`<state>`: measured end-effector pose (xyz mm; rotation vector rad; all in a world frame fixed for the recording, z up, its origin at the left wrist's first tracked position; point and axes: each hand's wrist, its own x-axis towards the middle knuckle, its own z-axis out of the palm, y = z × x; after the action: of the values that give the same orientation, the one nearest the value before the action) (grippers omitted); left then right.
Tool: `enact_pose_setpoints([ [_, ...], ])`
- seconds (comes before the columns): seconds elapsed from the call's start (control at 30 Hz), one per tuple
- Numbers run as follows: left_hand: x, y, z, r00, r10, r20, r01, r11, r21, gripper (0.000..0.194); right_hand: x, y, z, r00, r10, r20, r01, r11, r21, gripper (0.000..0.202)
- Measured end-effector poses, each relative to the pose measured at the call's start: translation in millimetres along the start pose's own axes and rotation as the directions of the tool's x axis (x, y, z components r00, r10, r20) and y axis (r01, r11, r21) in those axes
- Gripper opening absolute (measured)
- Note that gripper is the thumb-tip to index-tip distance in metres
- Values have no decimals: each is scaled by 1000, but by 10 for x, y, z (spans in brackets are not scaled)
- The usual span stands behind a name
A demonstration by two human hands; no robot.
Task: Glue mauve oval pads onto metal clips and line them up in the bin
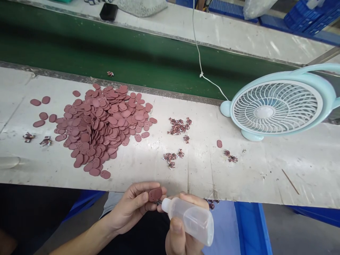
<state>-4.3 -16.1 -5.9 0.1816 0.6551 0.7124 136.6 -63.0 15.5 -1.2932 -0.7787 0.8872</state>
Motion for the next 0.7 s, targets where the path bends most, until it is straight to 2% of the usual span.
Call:
enact_pose_setpoints([
  [0.1,-7,-10,-1,1000,-12,-9,12,1000,-3,33,52,-92,55,996,-79,-51,78,997,-6,29],
  [0.27,-3,-29,7,1000,-8,-10,8,1000,-10,32,52,-98,31,997,-72,10,72,997,-20,30],
  [0.47,-9,-23,23,1000,-5,-1,5,1000,-18,27,12,-92,59,988,-156,-18,153,982,-106,28],
  [0.53,-14,-19,23,1000,-4,-3,4,1000,-25,27,58,-125,20,995,-92,-35,91,996,-22,28],
  [0.6,-19,-11,21,1000,-1,5,1,999,-37,27,182,-146,-89,997,69,-34,-61,981,186,27],
  [0.63,-21,-6,19,1000,4,12,-3,999,-46,27,276,-137,-170,985,172,-13,-159,934,320,28],
  [0.67,-23,0,14,1000,8,19,-7,999,-53,26,389,-106,-268,959,281,28,-261,845,466,29],
  [0.7,-23,8,8,1000,14,25,-12,998,-59,26,517,-51,-377,922,377,94,-351,705,616,31],
])
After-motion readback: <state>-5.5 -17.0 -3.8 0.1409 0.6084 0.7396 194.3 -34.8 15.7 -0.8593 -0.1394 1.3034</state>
